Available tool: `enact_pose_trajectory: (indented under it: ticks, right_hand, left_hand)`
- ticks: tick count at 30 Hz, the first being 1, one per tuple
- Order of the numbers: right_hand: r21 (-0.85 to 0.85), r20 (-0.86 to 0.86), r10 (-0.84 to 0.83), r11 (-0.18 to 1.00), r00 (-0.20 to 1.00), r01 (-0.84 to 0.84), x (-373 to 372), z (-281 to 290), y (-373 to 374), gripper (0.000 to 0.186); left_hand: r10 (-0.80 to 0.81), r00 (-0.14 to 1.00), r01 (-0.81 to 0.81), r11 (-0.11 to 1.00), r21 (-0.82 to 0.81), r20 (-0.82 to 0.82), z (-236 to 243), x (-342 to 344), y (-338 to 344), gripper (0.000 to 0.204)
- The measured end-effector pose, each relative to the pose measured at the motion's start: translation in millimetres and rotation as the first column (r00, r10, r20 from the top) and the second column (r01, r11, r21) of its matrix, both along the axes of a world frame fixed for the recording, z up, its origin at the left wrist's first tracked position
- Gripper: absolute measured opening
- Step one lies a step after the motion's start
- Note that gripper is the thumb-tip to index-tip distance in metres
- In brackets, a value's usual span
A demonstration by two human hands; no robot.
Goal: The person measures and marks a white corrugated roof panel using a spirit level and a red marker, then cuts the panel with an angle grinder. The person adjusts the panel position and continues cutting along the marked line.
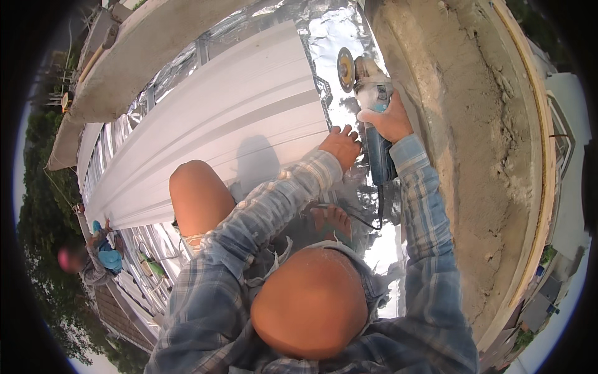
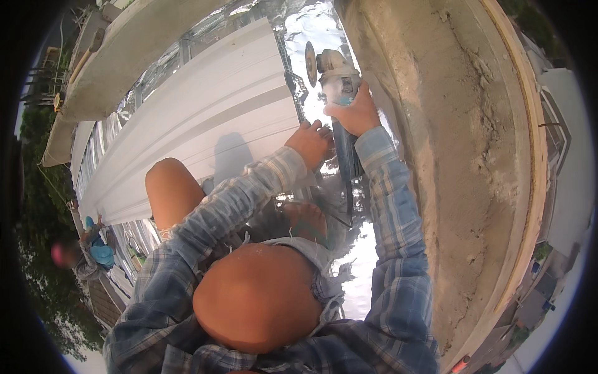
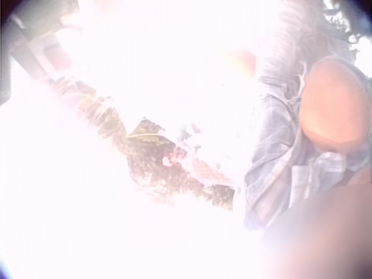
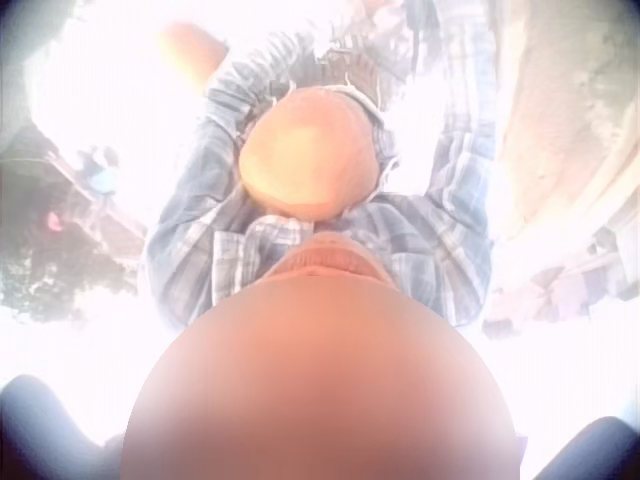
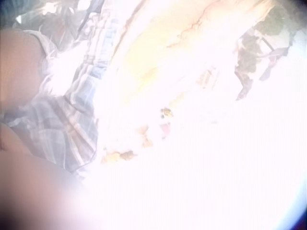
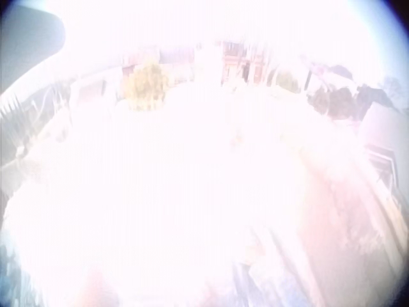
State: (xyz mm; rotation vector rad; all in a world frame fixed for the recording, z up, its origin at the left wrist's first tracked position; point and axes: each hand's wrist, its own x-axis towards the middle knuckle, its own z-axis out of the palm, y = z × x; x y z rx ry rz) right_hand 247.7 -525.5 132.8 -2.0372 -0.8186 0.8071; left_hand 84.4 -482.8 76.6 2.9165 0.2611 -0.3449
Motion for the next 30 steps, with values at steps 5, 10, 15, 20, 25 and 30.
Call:
enact_pose_trajectory:
  ticks: [5, 10, 15, 20, 25, 30]
  right_hand:
    - [0.121, -0.041, -0.024, 0.992, 0.999, 0.029, 8.1, 31.4, 11.9, 0.089]
    - [0.197, -0.064, -0.027, 0.98, 0.998, 0.039, 20.4, 44.1, 7.3, 0.088]
    - [0.25, 0.016, 0.01, 0.968, 1.0, -0.013, 33.7, 40.7, 15.8, 0.087]
    - [0.292, -0.023, 0.033, 0.956, 0.999, -0.025, 32.9, 53.1, 25.6, 0.086]
    - [0.2, 0.067, -0.047, 0.979, 0.997, 0.033, 24.7, 74.1, 29.3, 0.081]
    - [0.21, -0.051, -0.011, 0.978, 0.999, 0.022, 25.2, 78.7, 17.7, 0.084]
  left_hand:
    - [-0.161, 0.886, 0.205, 0.977, 0.057, -0.435, -21.7, 49.2, 55.0, 0.031]
    - [-0.304, 0.757, 0.351, 0.936, -0.032, -0.578, 6.2, 63.8, 65.3, 0.042]
    - [-0.303, 0.786, 0.272, 0.952, -0.137, -0.539, 18.4, 69.4, 85.3, 0.063]
    - [-0.338, 0.897, 0.313, 0.941, -0.131, -0.286, 15.4, 82.8, 78.4, 0.065]
    - [-0.503, 0.862, 0.478, 0.847, -0.231, -0.061, 22.5, 70.9, 5.9, 0.053]
    - [-0.489, 0.767, 0.465, 0.87, -0.166, -0.415, 38.5, 16.6, -5.4, 0.035]
